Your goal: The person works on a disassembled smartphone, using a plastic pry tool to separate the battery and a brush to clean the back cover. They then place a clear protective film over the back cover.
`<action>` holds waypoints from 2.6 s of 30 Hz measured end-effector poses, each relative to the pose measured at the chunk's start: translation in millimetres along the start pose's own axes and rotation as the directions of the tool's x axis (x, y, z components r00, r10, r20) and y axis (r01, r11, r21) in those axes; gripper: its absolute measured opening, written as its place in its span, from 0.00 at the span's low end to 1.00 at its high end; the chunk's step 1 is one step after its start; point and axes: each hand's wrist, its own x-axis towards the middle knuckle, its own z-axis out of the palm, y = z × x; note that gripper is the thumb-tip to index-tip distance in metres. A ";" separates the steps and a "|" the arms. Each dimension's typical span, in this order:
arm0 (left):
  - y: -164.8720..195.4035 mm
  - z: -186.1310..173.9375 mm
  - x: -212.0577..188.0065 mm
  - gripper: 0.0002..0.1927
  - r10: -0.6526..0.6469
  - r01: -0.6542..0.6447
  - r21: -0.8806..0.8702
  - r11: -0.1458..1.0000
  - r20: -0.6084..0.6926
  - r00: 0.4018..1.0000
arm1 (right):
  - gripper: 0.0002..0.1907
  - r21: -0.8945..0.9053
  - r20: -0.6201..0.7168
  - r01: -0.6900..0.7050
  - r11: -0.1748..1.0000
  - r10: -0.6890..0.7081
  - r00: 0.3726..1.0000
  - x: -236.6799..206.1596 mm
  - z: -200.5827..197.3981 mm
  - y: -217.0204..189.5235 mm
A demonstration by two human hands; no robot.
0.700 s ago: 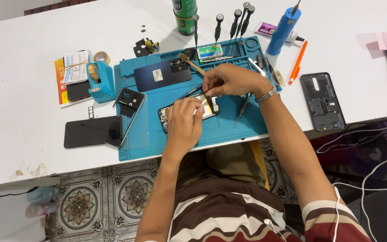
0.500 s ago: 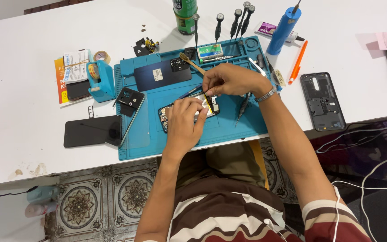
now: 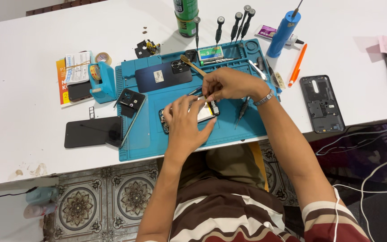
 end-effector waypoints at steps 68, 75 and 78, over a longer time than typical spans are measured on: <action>-25.9 -23.9 -32.8 0.21 0.126 -0.146 0.099 0.984 0.184 0.975 | 0.10 -0.276 -0.225 -0.100 0.956 0.037 0.974 22.4 54.3 -7.3; -30.0 -22.8 -32.6 0.21 0.140 -0.136 -0.034 0.990 0.148 0.979 | 0.10 -0.282 -0.233 -0.072 0.957 0.005 0.972 17.6 64.3 1.6; -30.0 -20.7 -33.5 0.19 0.134 -0.125 -0.070 0.990 0.133 0.982 | 0.11 -0.273 -0.236 -0.075 0.959 0.009 0.972 16.8 62.3 2.2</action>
